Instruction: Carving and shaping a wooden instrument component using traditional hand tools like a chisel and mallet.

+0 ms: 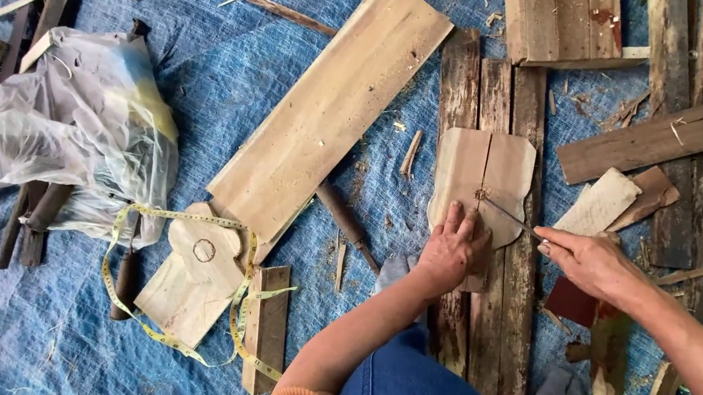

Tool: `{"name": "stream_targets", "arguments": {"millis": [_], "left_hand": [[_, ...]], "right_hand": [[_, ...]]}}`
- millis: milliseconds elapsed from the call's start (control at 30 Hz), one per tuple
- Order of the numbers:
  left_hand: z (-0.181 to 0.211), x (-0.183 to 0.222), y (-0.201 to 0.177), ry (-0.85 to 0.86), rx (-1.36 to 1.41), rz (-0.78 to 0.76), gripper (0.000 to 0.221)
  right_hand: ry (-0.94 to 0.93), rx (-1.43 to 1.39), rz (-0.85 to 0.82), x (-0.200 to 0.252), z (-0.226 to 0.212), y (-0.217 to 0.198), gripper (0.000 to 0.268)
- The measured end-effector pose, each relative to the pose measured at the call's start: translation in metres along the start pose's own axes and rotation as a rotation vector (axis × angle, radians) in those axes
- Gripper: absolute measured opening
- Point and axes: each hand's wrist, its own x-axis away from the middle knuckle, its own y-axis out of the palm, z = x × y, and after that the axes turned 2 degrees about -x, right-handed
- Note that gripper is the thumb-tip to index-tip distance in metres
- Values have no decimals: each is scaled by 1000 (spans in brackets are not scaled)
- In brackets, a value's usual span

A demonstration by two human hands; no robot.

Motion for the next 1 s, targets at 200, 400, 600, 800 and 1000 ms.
{"name": "stream_targets", "arguments": {"millis": [200,400,600,800,1000], "left_hand": [[0,0,-1,2,-19,-3,68],[-1,-2,3,-6,-4,-16,64],[2,-1,-1,-12,-18,5,58],[-1,-3,6,11,19,111,57],[1,-8,19,-61,-139,-23,60]], "right_hand": [[6,-2,-30,-7,-5,-4,47],[-10,159,-109,-14,-18,-21,47],[-254,599,-77,-13,-47,-47,40],[-184,793,-144,7,-78,-56,34],[-304,591,46,-31,2,17,53]]}}
